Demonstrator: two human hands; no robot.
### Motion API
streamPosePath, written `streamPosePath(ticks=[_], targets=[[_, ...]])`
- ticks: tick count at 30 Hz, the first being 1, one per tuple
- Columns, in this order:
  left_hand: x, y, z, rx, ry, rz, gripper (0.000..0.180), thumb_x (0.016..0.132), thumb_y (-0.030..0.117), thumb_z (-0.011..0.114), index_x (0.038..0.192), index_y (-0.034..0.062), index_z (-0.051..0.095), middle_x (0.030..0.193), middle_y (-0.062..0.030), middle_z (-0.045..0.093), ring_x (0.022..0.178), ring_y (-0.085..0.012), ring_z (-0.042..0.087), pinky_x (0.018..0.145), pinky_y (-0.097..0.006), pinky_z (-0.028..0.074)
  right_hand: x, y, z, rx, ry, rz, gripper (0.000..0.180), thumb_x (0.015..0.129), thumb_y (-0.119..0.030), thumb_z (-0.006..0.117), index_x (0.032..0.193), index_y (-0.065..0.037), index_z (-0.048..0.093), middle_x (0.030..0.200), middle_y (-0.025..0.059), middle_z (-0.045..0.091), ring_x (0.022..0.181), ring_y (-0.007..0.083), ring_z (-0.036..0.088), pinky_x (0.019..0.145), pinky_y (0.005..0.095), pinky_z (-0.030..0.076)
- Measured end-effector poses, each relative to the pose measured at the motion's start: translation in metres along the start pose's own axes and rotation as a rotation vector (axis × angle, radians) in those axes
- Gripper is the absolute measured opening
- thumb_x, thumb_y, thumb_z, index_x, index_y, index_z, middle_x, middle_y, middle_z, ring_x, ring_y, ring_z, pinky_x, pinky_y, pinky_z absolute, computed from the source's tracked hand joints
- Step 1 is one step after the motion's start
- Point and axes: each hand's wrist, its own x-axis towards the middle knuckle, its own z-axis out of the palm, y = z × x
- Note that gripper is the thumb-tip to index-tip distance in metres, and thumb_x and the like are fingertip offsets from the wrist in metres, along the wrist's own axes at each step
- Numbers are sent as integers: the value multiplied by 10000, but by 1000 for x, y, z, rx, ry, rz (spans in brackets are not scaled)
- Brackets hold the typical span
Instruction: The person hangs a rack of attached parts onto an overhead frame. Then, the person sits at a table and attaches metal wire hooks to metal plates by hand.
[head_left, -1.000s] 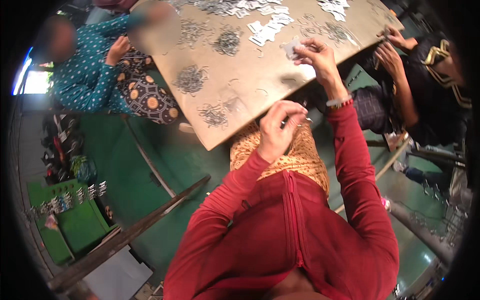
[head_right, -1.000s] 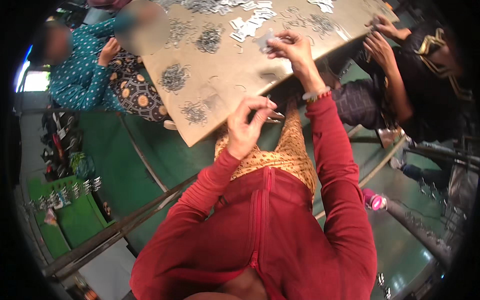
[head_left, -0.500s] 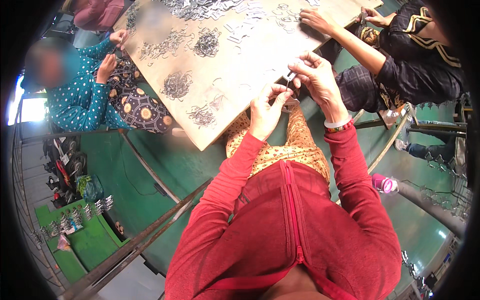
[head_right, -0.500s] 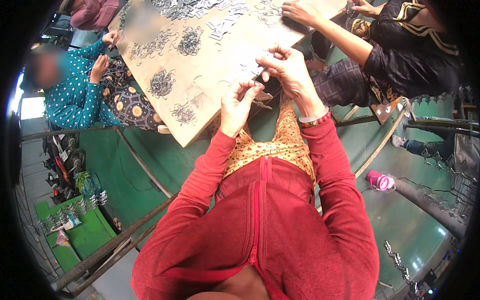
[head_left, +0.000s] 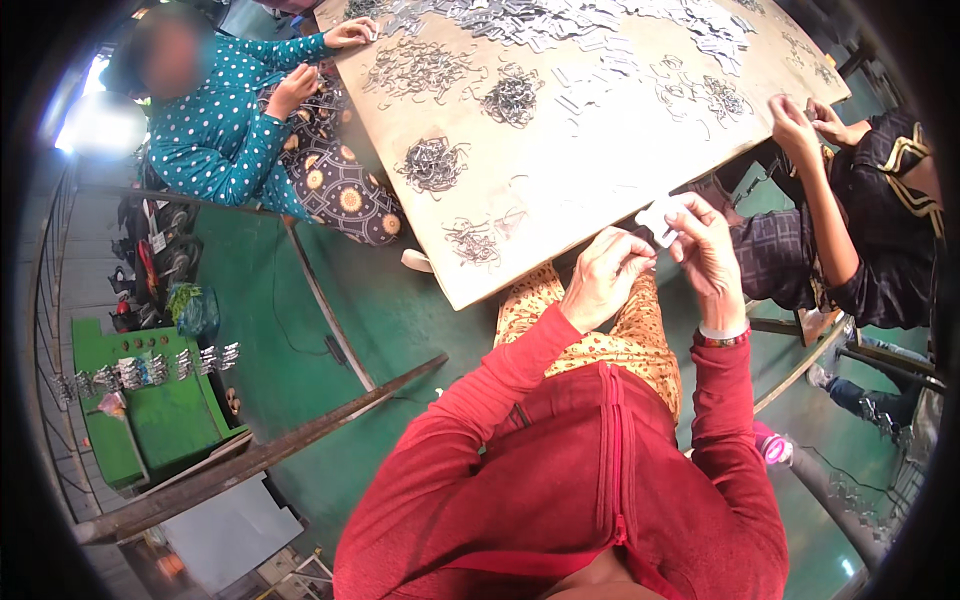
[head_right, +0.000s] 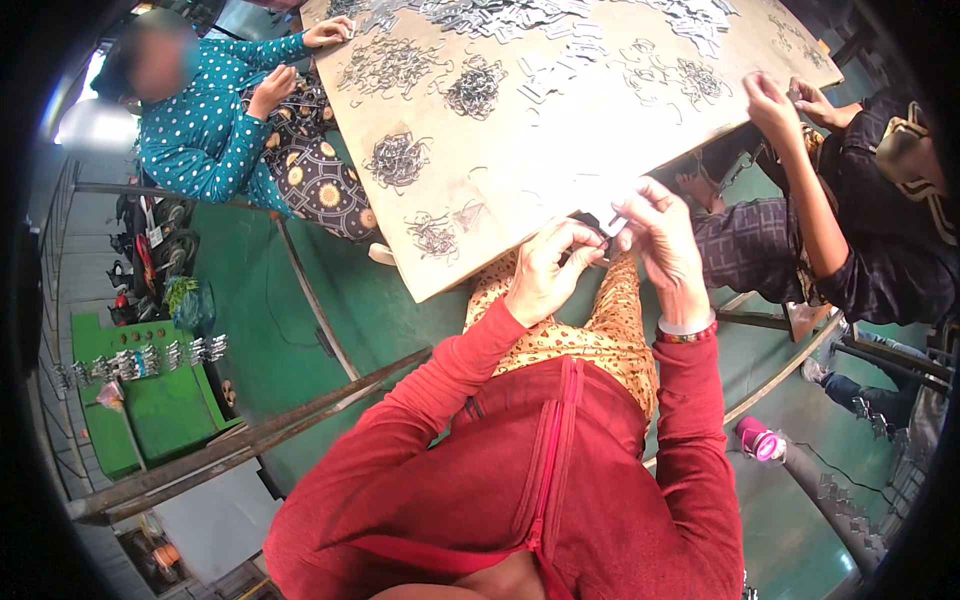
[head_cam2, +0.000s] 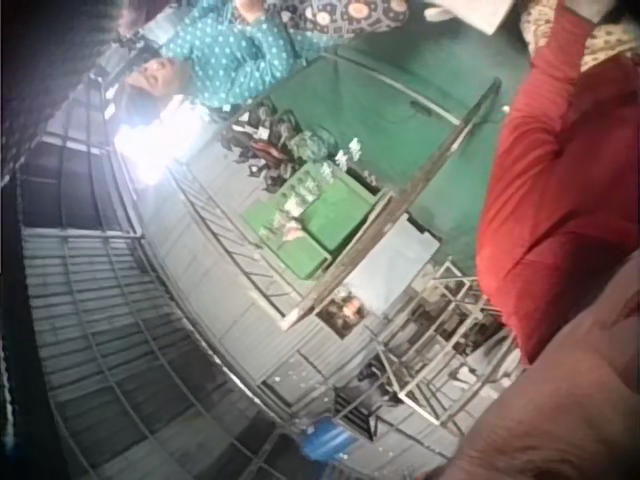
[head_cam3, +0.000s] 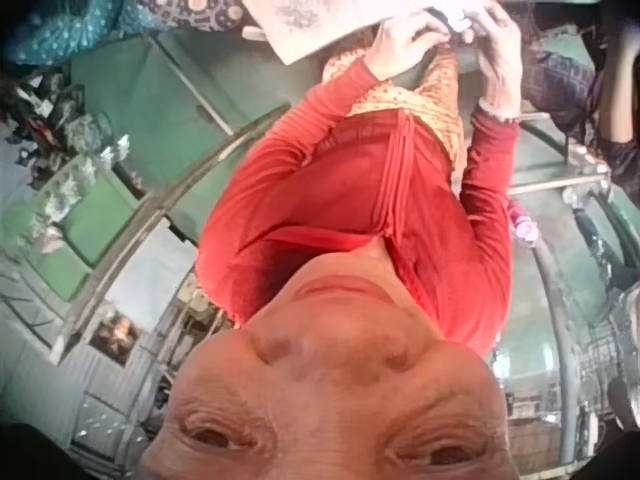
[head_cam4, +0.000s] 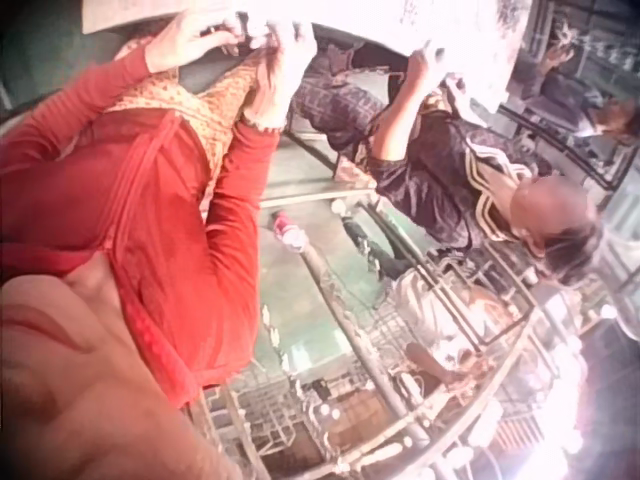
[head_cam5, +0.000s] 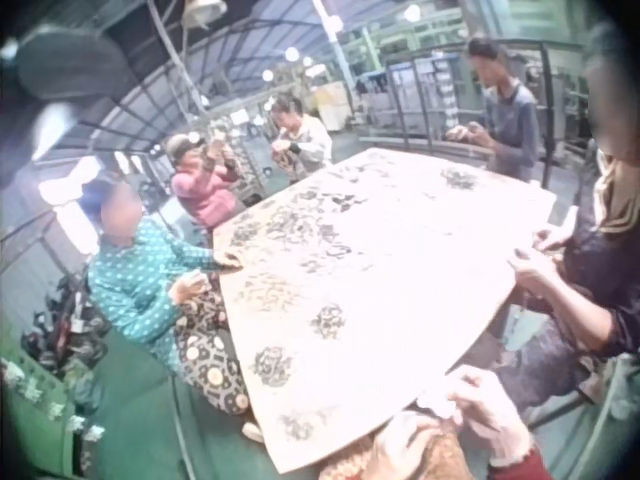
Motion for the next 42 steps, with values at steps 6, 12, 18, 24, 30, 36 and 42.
streamPosePath(ticks=[6,12,18,24,30,36,42], targets=[[2,-7,0,29,-39,-69,79,762,5,625,829,11,582,794,-89,588,759,-231,574,675,-317,464,-9,3,23,-127,182,-224,128,789,-6,635,886,35,561,735,84,613,509,108,559,464,201,458],[3,-9,-4,-53,-20,-4,275,715,-2,680,967,24,571,1004,-92,592,921,-231,569,774,-330,467,-25,12,27,-278,99,-587,192,786,113,599,962,51,556,810,73,557,617,137,594,536,229,488],[106,-82,-74,441,109,-406,224,791,194,640,891,-3,672,732,-132,641,632,-176,587,610,-283,456,-21,6,23,-188,112,-518,179,785,108,603,948,54,552,801,102,580,604,178,606,536,264,519],[153,-167,-87,1064,49,-267,174,736,231,656,767,60,655,827,-168,630,826,-342,598,702,-443,467,-12,9,12,-114,106,-495,185,790,93,607,960,44,555,792,101,591,600,164,606,530,250,516],[124,-158,-90,962,102,-110,161,769,172,604,849,33,619,859,-183,614,845,-319,590,730,-415,462,-30,12,2,-112,101,-516,176,791,94,605,951,37,556,800,101,592,594,162,605,530,252,521],[113,-137,-111,588,148,-291,167,799,117,564,902,-1,622,801,-172,647,798,-310,632,735,-380,478,-55,14,8,-197,147,-545,156,805,76,596,949,29,561,784,107,615,571,154,605,516,247,508],[94,-135,-122,466,112,-464,218,846,109,564,1006,-28,617,765,-84,643,673,-132,609,656,-264,498,-66,26,17,-189,117,-531,144,791,60,625,927,24,591,796,77,622,610,128,601,538,223,497]])
